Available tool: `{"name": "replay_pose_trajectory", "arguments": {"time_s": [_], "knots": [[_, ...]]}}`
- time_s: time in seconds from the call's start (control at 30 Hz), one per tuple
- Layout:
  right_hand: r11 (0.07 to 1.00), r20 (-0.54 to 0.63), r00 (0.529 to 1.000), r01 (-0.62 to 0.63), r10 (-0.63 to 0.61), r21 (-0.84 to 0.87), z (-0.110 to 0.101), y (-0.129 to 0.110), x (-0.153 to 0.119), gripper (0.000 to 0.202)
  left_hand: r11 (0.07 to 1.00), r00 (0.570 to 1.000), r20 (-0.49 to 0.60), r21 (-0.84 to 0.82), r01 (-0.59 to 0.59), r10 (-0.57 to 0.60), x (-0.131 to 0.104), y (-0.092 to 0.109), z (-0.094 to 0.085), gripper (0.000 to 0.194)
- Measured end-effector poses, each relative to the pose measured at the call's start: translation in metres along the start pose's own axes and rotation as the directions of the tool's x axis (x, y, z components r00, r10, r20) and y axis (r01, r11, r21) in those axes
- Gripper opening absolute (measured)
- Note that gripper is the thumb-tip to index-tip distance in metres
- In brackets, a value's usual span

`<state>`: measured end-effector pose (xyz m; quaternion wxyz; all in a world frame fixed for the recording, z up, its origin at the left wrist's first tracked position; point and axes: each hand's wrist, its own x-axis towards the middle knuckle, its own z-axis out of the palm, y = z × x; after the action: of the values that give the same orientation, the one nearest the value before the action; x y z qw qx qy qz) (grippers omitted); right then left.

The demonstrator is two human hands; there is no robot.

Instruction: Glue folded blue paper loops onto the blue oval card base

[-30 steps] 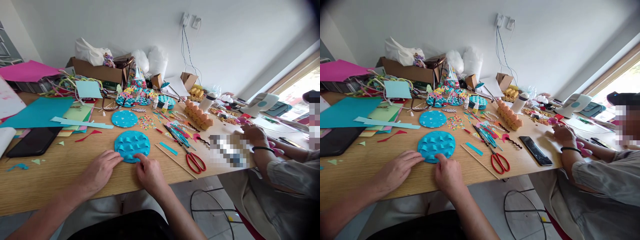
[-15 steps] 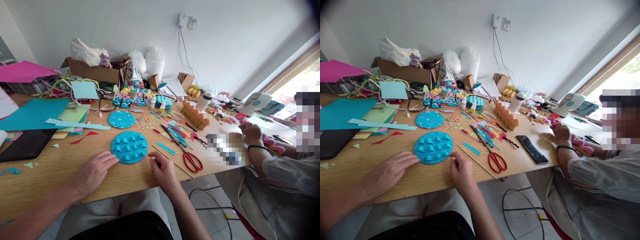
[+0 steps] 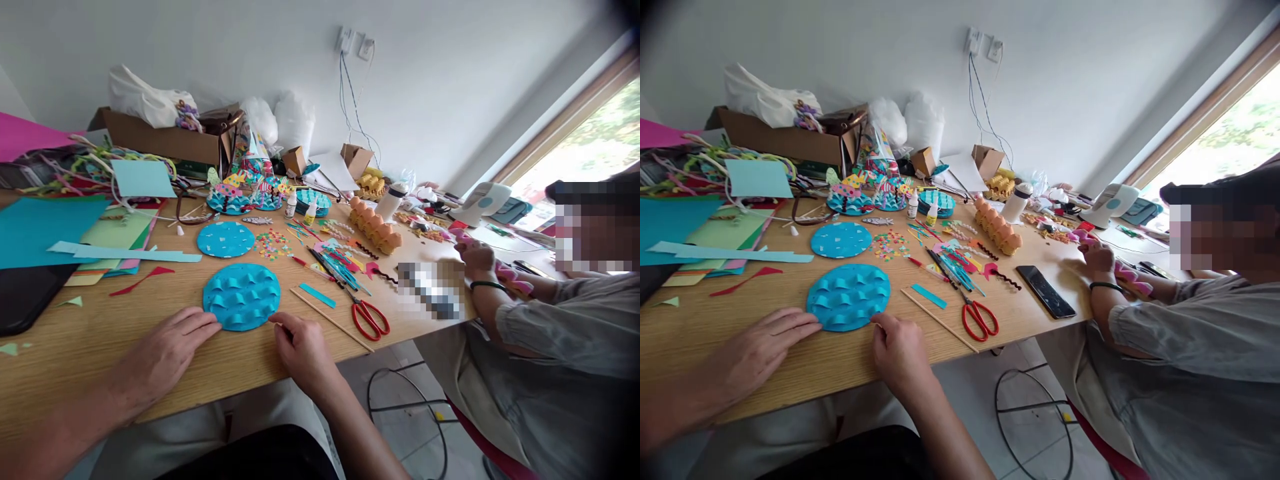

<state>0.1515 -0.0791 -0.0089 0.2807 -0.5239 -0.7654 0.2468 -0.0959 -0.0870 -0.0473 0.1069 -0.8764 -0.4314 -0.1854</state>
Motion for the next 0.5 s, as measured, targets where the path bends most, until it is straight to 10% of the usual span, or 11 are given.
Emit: {"name": "replay_pose_trajectory", "arguments": {"time_s": [0.33, 0.5], "knots": [[0.998, -0.145, 0.987, -0.061, 0.064, 0.025, -0.021, 0.022, 0.004, 0.027, 0.991, 0.995, 0.013, -0.093, 0.095, -0.095, 0.0, -0.004, -0.013, 0.046], [0.888, -0.032, 0.962, -0.236, 0.27, 0.394, -0.021, 0.022, 0.009, 0.037, 0.848, 0.905, 0.111, -0.32, 0.424, -0.411, 0.014, -0.022, -0.035, 0.04]]}}
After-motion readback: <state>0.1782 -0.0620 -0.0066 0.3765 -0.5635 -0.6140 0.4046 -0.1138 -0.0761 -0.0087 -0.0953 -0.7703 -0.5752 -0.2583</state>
